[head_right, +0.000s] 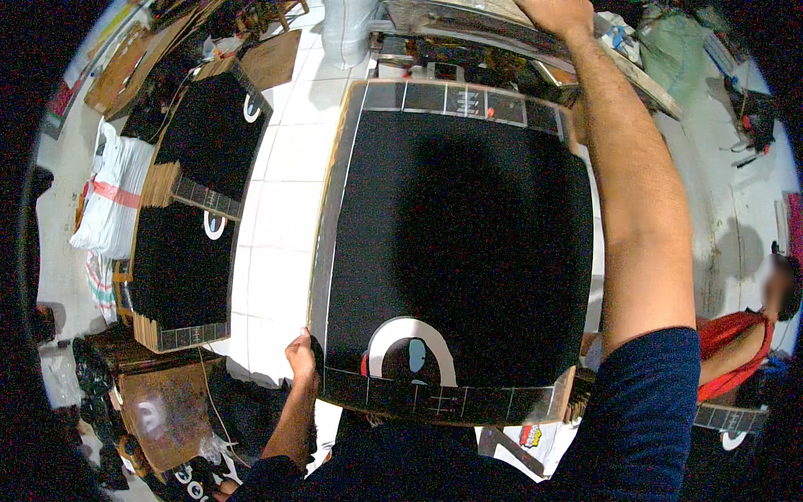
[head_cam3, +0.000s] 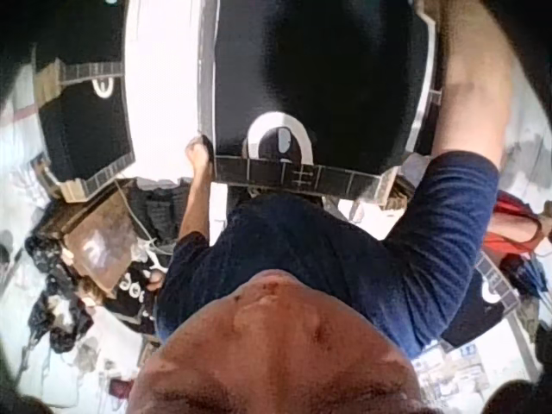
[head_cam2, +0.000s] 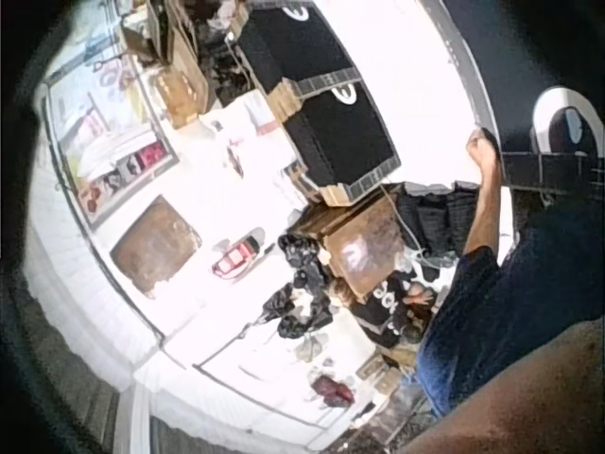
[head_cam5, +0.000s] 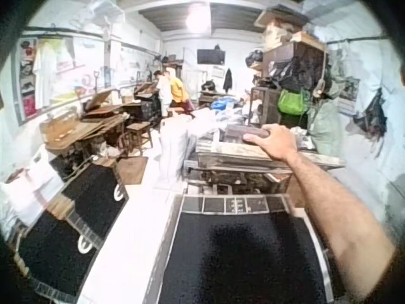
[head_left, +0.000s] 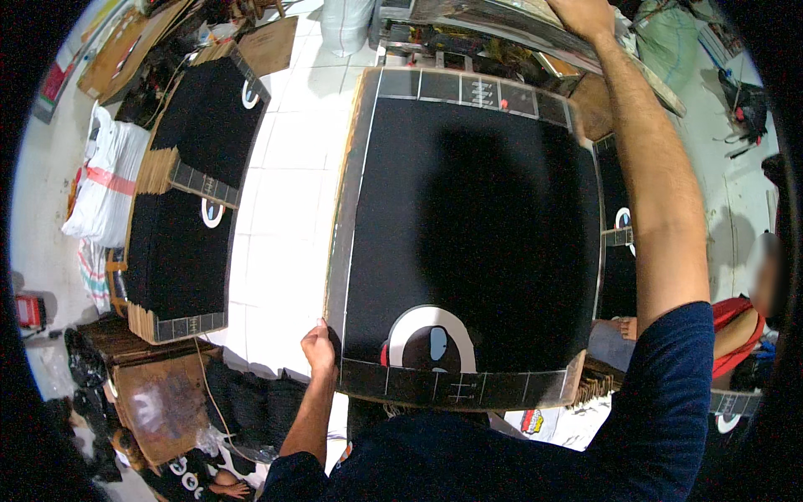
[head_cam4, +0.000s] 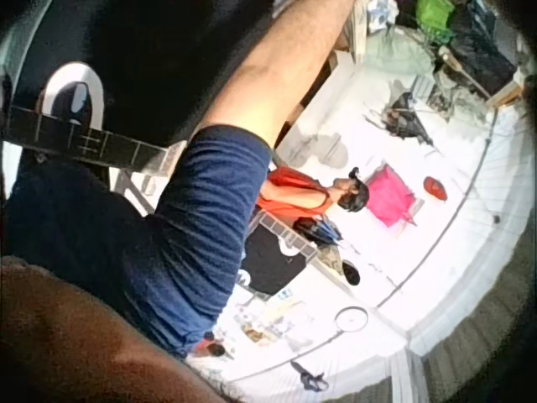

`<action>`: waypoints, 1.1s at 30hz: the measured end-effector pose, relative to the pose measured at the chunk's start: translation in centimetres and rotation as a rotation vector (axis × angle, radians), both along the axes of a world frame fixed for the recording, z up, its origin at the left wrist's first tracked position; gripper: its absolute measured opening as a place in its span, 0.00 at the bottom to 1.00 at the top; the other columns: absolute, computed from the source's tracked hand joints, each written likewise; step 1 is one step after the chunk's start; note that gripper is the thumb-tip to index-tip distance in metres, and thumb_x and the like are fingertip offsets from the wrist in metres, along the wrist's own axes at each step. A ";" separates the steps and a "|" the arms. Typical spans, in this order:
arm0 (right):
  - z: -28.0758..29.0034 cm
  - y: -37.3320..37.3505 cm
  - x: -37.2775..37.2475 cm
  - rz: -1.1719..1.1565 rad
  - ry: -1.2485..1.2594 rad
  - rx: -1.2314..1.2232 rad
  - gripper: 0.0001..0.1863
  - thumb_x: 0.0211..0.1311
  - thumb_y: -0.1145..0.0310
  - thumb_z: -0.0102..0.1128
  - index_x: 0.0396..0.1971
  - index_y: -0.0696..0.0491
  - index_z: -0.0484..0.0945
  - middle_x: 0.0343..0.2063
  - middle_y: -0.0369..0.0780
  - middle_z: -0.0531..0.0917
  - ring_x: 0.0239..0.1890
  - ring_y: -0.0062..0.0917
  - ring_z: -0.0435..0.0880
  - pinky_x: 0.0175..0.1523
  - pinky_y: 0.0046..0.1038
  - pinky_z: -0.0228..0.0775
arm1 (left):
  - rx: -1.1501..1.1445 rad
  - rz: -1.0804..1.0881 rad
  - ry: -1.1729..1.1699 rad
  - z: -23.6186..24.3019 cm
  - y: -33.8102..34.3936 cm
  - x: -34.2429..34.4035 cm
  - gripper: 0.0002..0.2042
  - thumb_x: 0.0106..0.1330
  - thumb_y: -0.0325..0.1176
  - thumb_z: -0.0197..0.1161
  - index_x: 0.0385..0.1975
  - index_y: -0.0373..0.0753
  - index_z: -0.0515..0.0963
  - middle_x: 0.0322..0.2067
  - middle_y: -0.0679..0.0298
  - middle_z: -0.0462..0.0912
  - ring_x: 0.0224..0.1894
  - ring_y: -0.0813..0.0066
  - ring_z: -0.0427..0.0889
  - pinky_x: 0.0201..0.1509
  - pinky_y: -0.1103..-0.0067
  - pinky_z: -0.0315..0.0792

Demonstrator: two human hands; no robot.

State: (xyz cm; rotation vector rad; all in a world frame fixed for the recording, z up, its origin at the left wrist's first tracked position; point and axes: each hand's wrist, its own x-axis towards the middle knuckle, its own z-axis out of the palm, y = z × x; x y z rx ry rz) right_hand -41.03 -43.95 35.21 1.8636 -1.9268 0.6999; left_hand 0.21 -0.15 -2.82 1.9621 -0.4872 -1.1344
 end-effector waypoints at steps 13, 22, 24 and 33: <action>-0.7 -0.4 -0.7 0.050 -0.017 0.015 0.48 0.48 0.20 0.60 0.45 0.54 0.89 0.41 0.53 0.89 0.49 0.46 0.88 0.57 0.42 0.78 | 0.010 -0.474 -0.315 1.2 4.1 6.1 0.23 0.64 0.46 0.75 0.28 0.31 0.73 0.21 0.66 0.73 0.25 0.74 0.68 0.29 0.72 0.67; 1.8 -0.6 -0.1 0.037 -0.019 0.041 0.47 0.48 0.19 0.60 0.42 0.53 0.90 0.38 0.53 0.89 0.45 0.46 0.89 0.54 0.43 0.80 | 0.151 -0.682 -0.480 2.5 1.7 4.6 0.26 0.55 0.47 0.81 0.33 0.30 0.76 0.26 0.49 0.82 0.29 0.55 0.82 0.37 0.63 0.76; 2.4 -1.0 -0.4 0.103 -0.050 0.084 0.47 0.47 0.19 0.60 0.42 0.53 0.90 0.39 0.53 0.89 0.45 0.45 0.89 0.54 0.42 0.80 | 0.140 -0.674 -0.506 2.7 1.6 4.1 0.27 0.55 0.48 0.80 0.33 0.30 0.75 0.26 0.51 0.81 0.29 0.56 0.81 0.37 0.63 0.75; 3.5 -3.4 -1.3 0.058 -0.058 0.042 0.51 0.45 0.18 0.61 0.45 0.55 0.89 0.43 0.57 0.88 0.50 0.46 0.88 0.58 0.41 0.78 | 0.164 -0.702 -0.631 4.7 -0.6 2.7 0.26 0.56 0.47 0.79 0.38 0.29 0.77 0.33 0.43 0.86 0.39 0.39 0.86 0.43 0.57 0.78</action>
